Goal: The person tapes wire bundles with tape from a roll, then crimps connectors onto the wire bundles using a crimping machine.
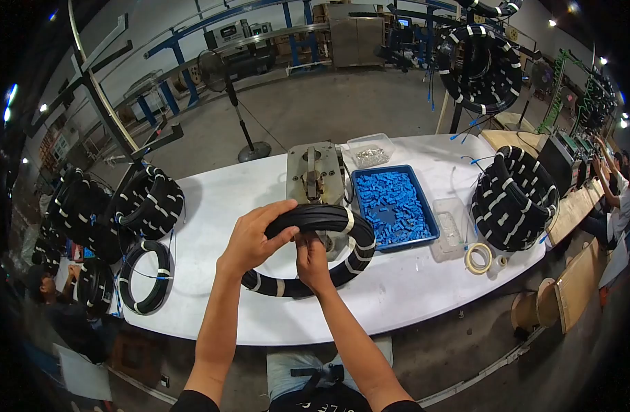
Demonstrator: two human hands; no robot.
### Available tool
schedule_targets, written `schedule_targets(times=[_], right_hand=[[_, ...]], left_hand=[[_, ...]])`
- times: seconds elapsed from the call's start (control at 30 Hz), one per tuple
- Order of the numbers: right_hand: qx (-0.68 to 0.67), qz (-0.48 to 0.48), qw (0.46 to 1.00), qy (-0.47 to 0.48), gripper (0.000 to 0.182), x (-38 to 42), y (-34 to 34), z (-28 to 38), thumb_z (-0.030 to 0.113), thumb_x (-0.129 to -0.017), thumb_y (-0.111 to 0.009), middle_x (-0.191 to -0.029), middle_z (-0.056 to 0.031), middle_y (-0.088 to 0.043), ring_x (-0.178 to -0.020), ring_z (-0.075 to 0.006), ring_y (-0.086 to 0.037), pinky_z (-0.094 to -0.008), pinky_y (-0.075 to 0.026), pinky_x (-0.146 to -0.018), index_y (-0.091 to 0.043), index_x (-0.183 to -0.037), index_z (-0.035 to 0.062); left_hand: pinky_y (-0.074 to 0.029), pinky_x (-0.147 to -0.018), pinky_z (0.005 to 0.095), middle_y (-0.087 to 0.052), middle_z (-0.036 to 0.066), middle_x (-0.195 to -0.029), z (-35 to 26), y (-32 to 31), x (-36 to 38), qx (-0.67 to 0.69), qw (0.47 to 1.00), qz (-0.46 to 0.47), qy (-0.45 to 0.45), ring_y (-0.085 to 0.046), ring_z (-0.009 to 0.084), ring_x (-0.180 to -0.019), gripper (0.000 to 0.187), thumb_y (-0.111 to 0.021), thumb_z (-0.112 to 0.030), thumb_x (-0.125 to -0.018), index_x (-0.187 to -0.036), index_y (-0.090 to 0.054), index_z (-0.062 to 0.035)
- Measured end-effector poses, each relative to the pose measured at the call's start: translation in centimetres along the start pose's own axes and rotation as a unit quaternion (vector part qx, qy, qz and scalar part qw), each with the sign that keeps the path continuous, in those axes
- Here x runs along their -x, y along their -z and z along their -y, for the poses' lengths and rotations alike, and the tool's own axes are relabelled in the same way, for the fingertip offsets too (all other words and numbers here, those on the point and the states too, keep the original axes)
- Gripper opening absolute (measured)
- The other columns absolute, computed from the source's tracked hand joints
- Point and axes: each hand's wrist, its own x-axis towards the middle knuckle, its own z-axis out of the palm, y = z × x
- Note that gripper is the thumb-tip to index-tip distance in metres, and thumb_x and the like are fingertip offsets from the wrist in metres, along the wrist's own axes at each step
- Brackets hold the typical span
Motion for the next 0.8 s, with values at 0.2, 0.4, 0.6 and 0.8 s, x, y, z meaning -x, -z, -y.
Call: schedule_targets(times=[0.2,0.4,0.6,0.8], right_hand=[[-0.047,-0.002,0.998,-0.037,0.025,-0.8,-0.4,-2.9,0.005,-0.095,-0.051,-0.111,-0.0191,-0.064,-0.106,-0.0321,-0.060,-0.0356,-0.044,-0.093,-0.056,-0.119,-0.0028],[-0.041,0.027,0.998,-0.049,0.030,-0.2,-0.1,-3.3,0.010,-0.098,-0.052,-0.123,-0.0168,-0.058,-0.114,-0.0304,-0.055,-0.0374,-0.040,-0.100,-0.053,-0.126,0.0001],[-0.002,0.066,0.998,0.001,0.030,-1.0,1.2,-3.3,0.005,-0.096,-0.055,-0.121,-0.0164,-0.058,-0.113,-0.0290,-0.055,-0.0374,-0.040,-0.099,-0.053,-0.125,0.0001],[0.015,0.033,0.999,0.032,0.027,-1.3,0.4,-3.7,0.001,-0.092,-0.059,-0.116,-0.0162,-0.059,-0.110,-0.0292,-0.057,-0.0367,-0.043,-0.096,-0.056,-0.118,0.0004]], left_hand=[[-0.052,-0.088,0.0367,-0.066,0.012,-0.116,-0.1,0.9,0.3,0.051,0.998,0.013,0.021,-0.065,0.0292,-0.102,0.042,-0.074,-0.026,-0.084,-0.120,-0.064,-0.0076],[-0.052,-0.088,0.0352,-0.063,0.011,-0.116,-0.4,2.2,-0.1,0.097,0.990,0.074,0.074,-0.063,0.0278,-0.102,0.042,-0.075,-0.027,-0.083,-0.120,-0.065,-0.0089],[-0.047,-0.094,0.0343,-0.054,0.013,-0.128,-0.6,3.0,0.0,0.091,0.987,0.095,0.088,-0.056,0.0247,-0.114,0.046,-0.079,-0.023,-0.079,-0.121,-0.065,-0.0104],[-0.046,-0.093,0.0316,-0.062,0.011,-0.115,0.8,3.3,-0.4,0.171,0.962,0.125,0.170,-0.059,0.0186,-0.105,0.048,-0.083,-0.022,-0.075,-0.119,-0.066,-0.0129]])
